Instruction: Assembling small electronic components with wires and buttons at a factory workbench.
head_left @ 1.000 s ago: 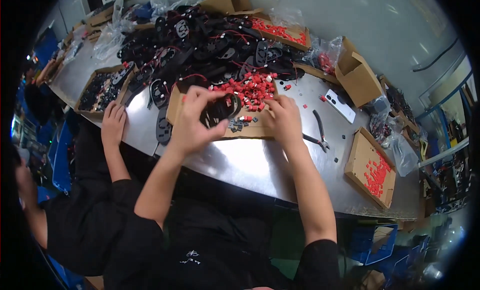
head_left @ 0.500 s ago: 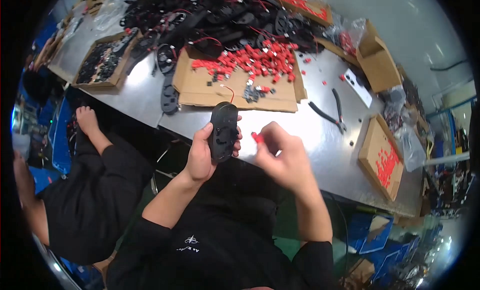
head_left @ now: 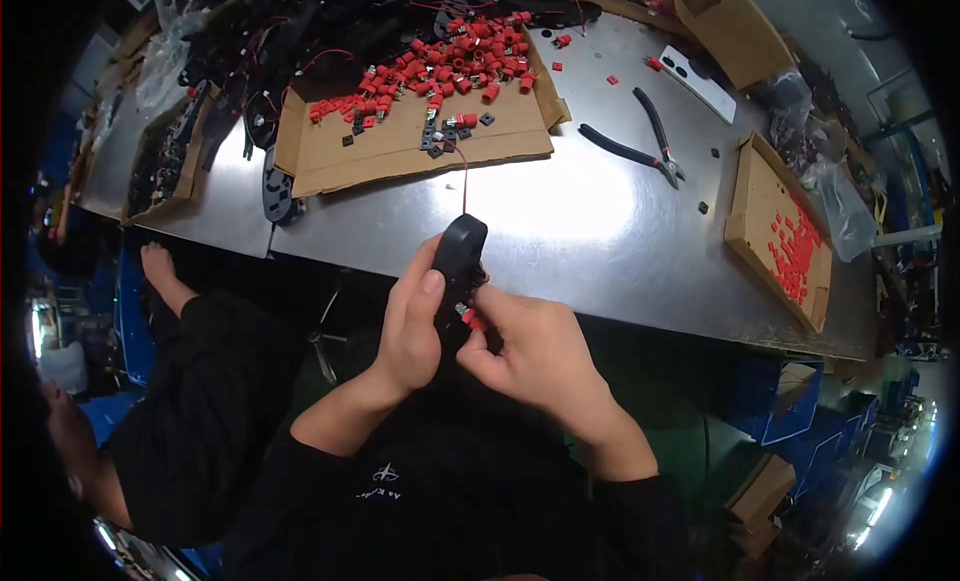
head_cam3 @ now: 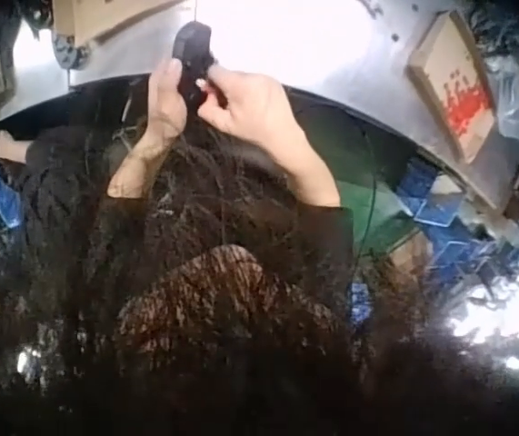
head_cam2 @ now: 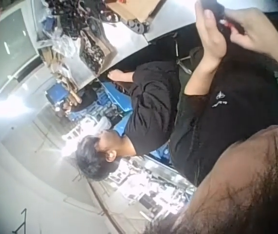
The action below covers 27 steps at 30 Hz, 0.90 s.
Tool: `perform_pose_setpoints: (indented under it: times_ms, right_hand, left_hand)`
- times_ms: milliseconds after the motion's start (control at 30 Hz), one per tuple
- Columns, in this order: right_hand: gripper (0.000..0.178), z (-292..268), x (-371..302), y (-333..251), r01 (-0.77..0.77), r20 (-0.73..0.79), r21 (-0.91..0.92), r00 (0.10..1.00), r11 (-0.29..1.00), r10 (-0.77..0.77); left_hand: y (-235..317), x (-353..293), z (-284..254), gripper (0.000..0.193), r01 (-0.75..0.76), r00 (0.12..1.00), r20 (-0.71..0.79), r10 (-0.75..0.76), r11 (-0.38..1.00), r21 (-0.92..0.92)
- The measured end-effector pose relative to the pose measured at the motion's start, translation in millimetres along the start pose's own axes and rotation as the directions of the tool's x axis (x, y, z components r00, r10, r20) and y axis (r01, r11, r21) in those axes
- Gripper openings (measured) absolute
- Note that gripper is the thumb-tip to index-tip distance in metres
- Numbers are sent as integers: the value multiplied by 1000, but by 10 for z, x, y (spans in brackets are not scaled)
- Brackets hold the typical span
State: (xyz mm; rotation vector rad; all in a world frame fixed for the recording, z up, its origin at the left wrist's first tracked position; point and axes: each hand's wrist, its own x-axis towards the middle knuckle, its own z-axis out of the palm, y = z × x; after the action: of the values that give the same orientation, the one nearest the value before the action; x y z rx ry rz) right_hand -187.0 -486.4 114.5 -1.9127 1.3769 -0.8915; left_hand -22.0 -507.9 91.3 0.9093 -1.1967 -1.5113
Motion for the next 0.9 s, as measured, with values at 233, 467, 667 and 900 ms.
perform_pose_setpoints:
  times_ms: [233,467,667,900]
  right_hand:
    - [16,-7,-42,11,13,26,-66,1000,998,-11]
    - [20,83,-68,88,75,-167,-2,983,997,-74]
    - [27,75,-111,154,274,-202,14,943,962,-266]
    - [32,25,-84,167,460,-124,-43,878,887,-462]
  left_hand:
    - [42,-105,36,57,-42,997,70,31,985,166]
    - [-23,-122,65,53,-19,1000,16,18,1000,17]
    - [-17,-134,88,53,174,980,-2,-201,852,-493]
    - [-44,-195,82,54,184,980,33,-195,842,-507]
